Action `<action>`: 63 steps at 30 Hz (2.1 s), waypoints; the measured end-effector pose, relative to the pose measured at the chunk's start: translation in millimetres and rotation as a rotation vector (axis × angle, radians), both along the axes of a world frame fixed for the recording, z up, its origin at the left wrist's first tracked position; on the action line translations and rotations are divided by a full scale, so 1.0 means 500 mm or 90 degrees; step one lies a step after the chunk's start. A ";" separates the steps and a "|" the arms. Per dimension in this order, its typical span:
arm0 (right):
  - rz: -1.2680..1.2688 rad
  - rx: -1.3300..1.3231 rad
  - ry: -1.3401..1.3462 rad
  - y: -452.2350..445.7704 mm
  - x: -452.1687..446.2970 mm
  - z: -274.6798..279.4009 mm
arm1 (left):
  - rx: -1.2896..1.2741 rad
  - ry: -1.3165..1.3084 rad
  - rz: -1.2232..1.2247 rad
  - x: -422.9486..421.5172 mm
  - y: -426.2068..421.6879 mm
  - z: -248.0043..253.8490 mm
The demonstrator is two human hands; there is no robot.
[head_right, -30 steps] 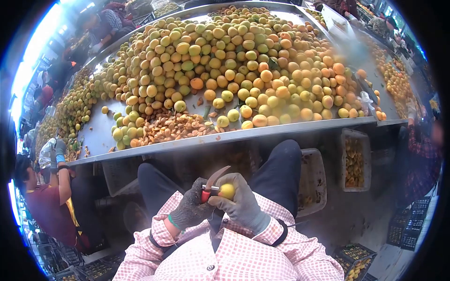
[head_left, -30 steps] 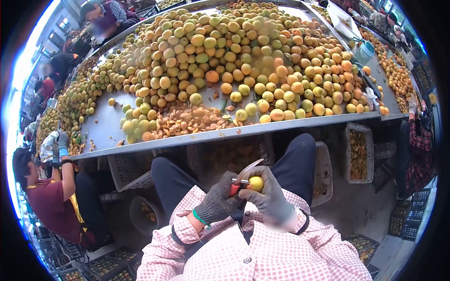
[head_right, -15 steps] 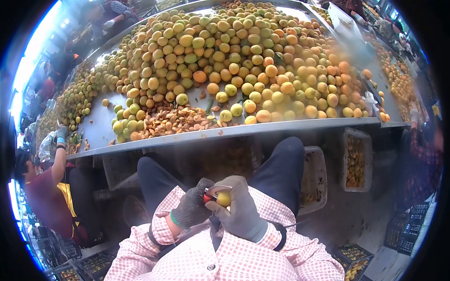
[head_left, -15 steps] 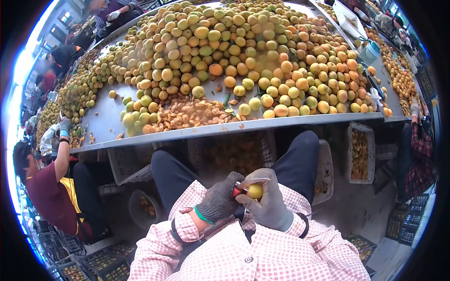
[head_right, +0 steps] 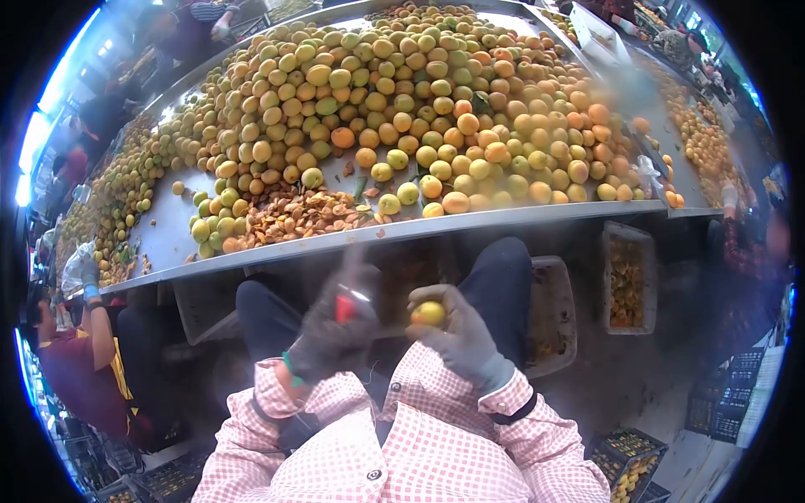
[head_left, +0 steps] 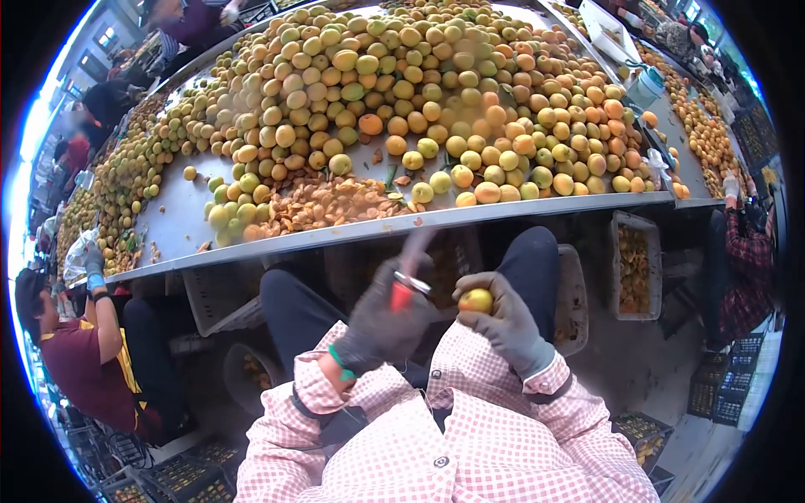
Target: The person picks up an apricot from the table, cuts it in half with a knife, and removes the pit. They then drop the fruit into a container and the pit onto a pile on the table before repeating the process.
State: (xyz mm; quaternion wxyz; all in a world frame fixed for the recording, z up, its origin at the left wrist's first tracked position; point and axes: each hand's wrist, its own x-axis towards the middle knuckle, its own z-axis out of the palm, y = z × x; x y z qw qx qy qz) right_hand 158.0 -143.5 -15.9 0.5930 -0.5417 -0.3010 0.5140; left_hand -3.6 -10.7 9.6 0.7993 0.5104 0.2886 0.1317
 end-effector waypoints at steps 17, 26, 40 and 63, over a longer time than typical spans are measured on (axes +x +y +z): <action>0.070 0.315 0.359 0.021 -0.018 0.031 | 0.629 0.077 -0.071 -0.041 -0.037 0.032; 0.058 0.371 0.381 0.030 -0.054 0.037 | 0.766 0.160 -0.115 -0.064 -0.043 0.012; 0.089 0.351 0.346 0.024 -0.055 0.039 | 0.736 0.187 -0.165 -0.065 -0.046 0.021; -0.010 0.376 0.377 0.074 -0.083 0.075 | 0.707 0.145 -0.009 -0.012 -0.049 -0.038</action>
